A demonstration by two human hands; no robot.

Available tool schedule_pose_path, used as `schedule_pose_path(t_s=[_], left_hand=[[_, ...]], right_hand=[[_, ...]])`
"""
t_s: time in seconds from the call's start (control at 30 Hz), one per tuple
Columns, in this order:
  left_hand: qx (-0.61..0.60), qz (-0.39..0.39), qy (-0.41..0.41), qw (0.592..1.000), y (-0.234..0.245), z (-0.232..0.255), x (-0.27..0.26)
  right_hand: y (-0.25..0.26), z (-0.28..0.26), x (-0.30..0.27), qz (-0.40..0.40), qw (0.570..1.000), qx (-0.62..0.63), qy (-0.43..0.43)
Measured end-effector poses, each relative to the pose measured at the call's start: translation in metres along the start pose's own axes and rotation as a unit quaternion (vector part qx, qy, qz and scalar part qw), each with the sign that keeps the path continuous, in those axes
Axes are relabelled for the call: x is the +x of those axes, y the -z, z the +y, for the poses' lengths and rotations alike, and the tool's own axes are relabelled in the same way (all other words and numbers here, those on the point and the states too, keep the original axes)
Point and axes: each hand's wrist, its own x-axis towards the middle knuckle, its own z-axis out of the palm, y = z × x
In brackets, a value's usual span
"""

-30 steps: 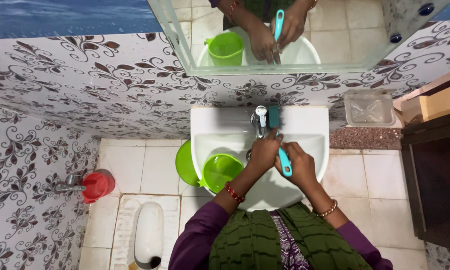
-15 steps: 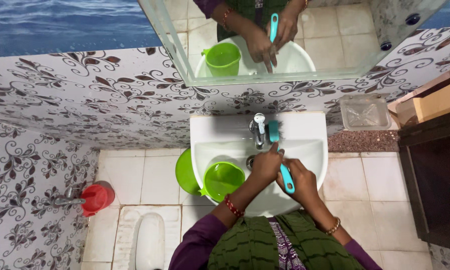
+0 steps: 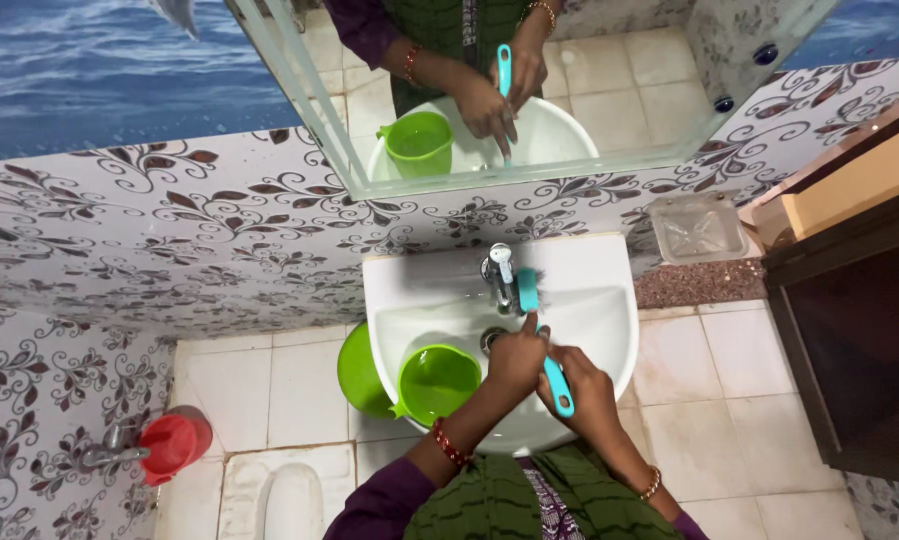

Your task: The person scrubs the white ceramic sink basin and the chrome faucet with a blue scrubbing brush. They rinse the brush under the running water and continue to clean the sink surfaces thoroughly.

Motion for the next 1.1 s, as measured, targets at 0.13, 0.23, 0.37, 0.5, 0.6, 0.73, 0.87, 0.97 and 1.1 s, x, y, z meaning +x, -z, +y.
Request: schedule_pose_path(t_s=[0.13,0.23,0.37,0.5,0.6,0.73,0.87,0.97,1.1], left_hand=[[0.006,-0.016,-0.018,1.0,0.002,-0.007,0.002],[-0.013,0.076,-0.038,0.996,-0.001,-0.022,0.022],[-0.032,0.066,0.001,0.997,-0.001,-0.03,0.041],[0.001,0.073,-0.007,0.997,-0.012,-0.024,0.041],[0.024,0.048,-0.018,0.998,-0.024,-0.009,0.019],[0.029,0.031,-0.007,0.999,-0.019,0.006,0.008],[0.006,0.076,0.006,0.997,-0.011,0.003,0.027],[-0.024,0.131,0.013,0.991,-0.007,-0.007,0.048],[-0.026,0.132,0.05,0.99,-0.01,-0.009,0.061]], right_hand=[[-0.007,-0.002,0.001,0.014,1.0,-0.015,-0.003],[-0.014,0.007,0.023,0.019,0.999,-0.024,-0.02],[-0.017,0.017,0.047,0.034,0.999,0.007,0.0],[-0.006,0.014,0.039,0.007,1.0,0.001,-0.019],[0.007,0.008,0.016,-0.022,0.999,-0.029,-0.006],[0.011,0.01,0.004,-0.019,1.0,-0.001,0.018],[0.006,0.033,0.023,-0.032,0.999,-0.026,0.021],[0.006,0.049,0.052,-0.039,0.997,-0.035,0.048],[0.009,0.059,0.071,-0.054,0.996,-0.018,0.068]])
